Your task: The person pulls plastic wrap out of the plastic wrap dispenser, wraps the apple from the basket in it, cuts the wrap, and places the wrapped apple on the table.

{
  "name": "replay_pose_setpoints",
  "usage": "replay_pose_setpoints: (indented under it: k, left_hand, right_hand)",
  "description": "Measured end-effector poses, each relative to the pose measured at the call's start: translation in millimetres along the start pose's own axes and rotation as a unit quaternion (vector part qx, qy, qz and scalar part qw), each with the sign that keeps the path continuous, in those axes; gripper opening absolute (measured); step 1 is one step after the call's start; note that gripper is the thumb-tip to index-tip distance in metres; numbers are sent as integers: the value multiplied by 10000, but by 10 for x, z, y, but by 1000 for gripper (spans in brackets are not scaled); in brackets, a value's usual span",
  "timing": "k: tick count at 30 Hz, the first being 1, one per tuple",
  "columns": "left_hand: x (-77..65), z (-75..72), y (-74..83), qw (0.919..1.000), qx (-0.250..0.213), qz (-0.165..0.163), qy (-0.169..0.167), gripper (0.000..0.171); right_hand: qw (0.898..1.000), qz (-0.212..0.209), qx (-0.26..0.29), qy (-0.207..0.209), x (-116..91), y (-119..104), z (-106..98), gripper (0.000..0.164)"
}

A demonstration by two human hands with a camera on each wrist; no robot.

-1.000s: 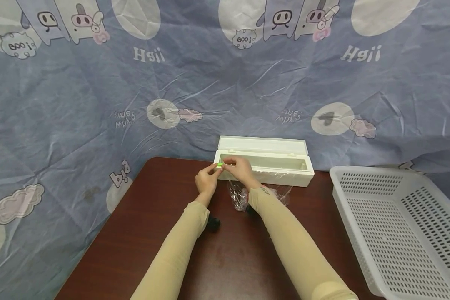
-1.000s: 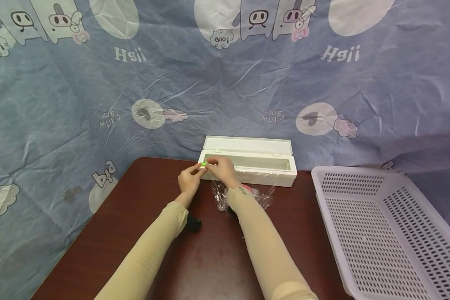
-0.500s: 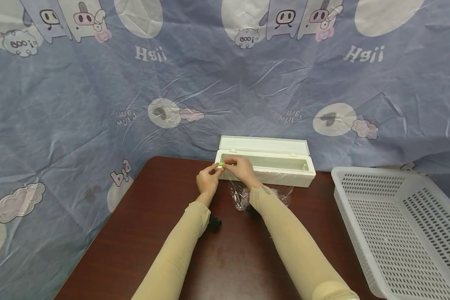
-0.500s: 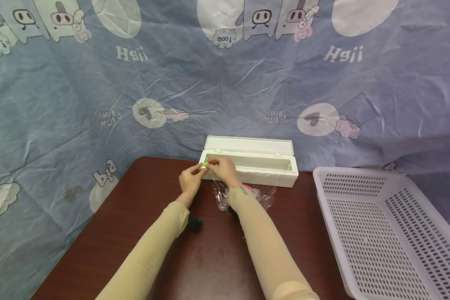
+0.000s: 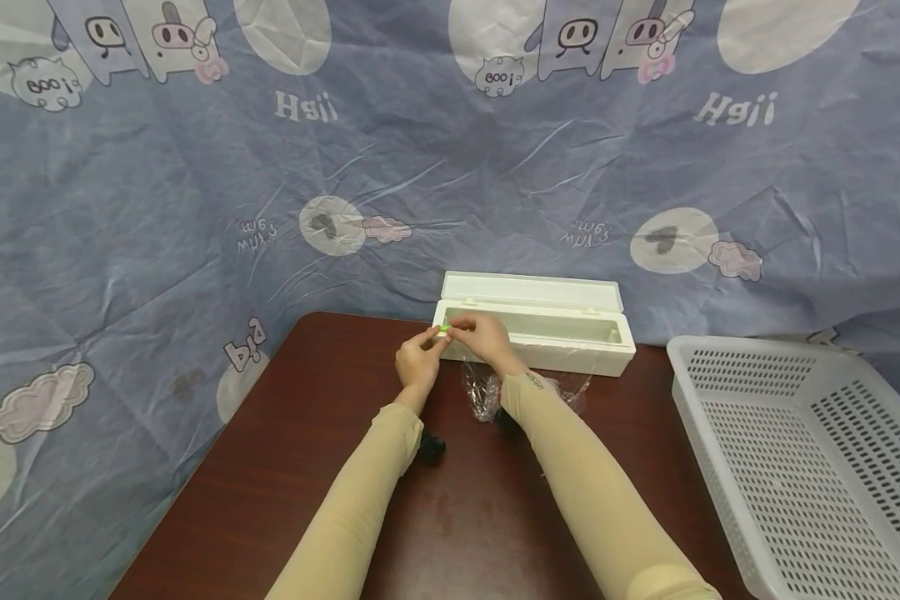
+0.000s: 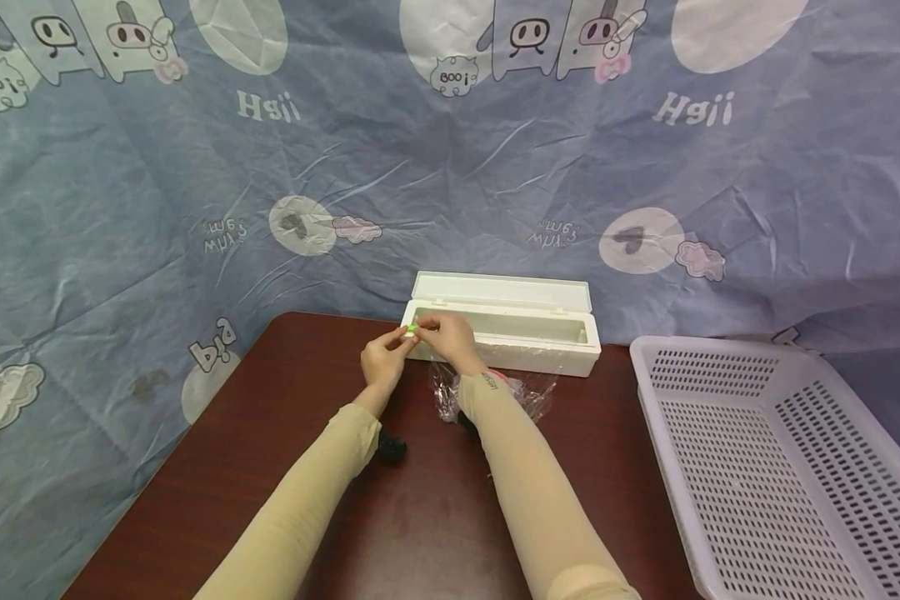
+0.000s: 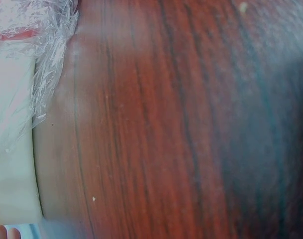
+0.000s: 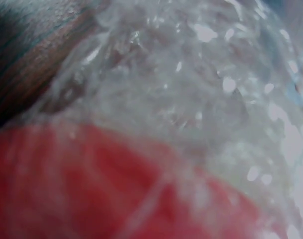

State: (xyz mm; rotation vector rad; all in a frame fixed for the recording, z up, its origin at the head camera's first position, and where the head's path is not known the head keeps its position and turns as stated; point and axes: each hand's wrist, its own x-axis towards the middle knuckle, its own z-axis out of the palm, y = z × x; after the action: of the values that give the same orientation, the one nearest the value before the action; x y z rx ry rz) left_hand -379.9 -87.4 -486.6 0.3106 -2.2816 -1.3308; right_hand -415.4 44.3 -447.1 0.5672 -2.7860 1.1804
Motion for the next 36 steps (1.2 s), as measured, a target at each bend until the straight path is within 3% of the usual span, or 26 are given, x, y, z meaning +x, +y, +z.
replay_pose_setpoints:
  k: [11, 36]
  left_hand:
    - [10, 1, -14, 9999, -95, 96, 38, 35]
    - [-8, -9, 12, 9999, -85, -33, 65, 36]
  right_hand:
    - [9996, 111, -234, -69, 17, -10, 15, 27]
    - [9994, 188, -175, -247, -18, -24, -71, 24]
